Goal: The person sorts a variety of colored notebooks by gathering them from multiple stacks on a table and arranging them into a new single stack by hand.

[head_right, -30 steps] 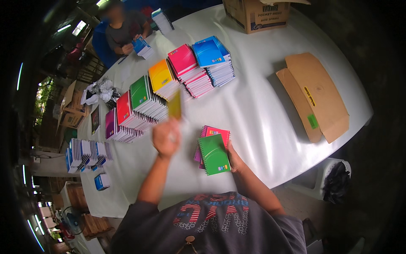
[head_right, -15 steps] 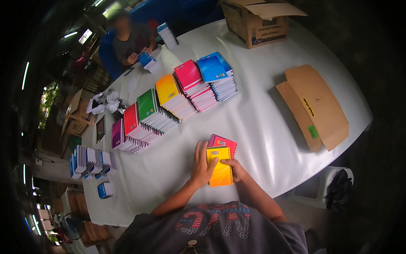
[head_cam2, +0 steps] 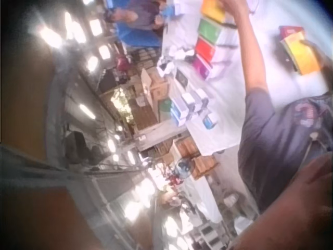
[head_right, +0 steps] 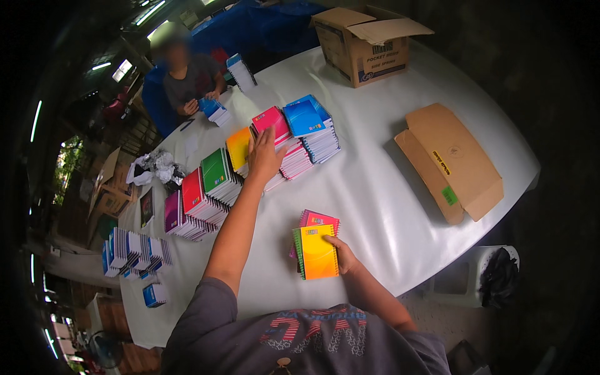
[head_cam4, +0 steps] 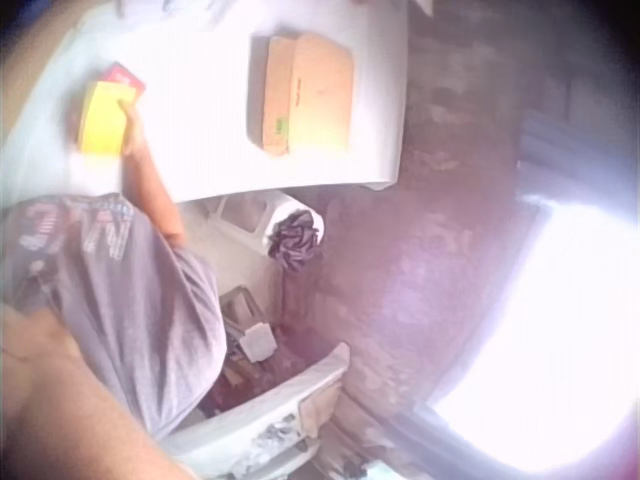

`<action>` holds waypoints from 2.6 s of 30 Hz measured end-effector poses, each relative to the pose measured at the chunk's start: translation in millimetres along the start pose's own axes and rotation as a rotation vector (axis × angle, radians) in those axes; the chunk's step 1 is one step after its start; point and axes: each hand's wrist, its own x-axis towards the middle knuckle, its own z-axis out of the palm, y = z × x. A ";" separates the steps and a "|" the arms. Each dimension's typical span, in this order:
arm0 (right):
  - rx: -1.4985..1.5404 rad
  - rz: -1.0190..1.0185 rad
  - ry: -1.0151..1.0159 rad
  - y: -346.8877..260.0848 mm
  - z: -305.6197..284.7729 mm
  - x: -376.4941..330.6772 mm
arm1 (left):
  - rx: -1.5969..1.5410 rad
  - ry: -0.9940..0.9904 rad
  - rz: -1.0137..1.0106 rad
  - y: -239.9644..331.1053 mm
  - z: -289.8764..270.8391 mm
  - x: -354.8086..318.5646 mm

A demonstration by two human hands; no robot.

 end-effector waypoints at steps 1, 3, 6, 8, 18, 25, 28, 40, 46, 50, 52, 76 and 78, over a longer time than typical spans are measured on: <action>-0.012 -0.033 0.013 -0.7 4.6 -2.5 | 0.013 -0.088 0.012 -4.8 -0.8 -0.8; -0.018 -0.082 0.021 -4.3 5.6 -2.8 | 0.001 -0.124 0.031 -4.2 -9.3 -2.4; 0.015 -0.113 0.012 0.2 1.9 -2.5 | -0.038 -0.100 -0.027 3.3 -48.0 -13.9; 0.044 -0.084 -0.084 -3.4 4.2 -2.8 | -0.251 0.161 -0.166 10.9 -57.6 -36.1; -0.225 -0.206 0.098 11.2 -33.4 5.0 | -0.918 -0.616 -0.824 78.4 -78.9 -260.9; -0.336 -0.104 0.141 2.1 -14.7 1.1 | -0.840 -0.888 -0.747 71.8 -95.6 -245.9; -0.308 -0.085 0.148 1.2 -21.1 -0.7 | -0.635 -0.887 -0.711 81.0 -107.9 -225.0; -0.142 -0.023 0.021 3.0 -21.5 0.2 | -0.154 -0.186 0.279 57.0 -87.2 -203.6; -0.447 -0.088 0.091 4.1 -25.5 1.6 | -0.191 -0.508 0.021 64.0 -79.2 -236.3; -0.524 -0.462 0.141 12.1 -2.2 -4.4 | -1.574 -0.425 -0.960 75.7 -87.7 -250.4; -0.671 -0.408 0.121 7.2 7.0 -10.3 | -1.343 -0.480 -0.722 85.9 -88.4 -263.9; -1.195 -0.664 0.423 24.9 -18.3 -6.2 | -1.576 -0.264 -0.719 91.7 -30.1 -285.1; -1.356 -0.805 0.437 25.9 -26.0 -6.5 | -1.555 -0.261 -0.892 95.4 -31.2 -290.7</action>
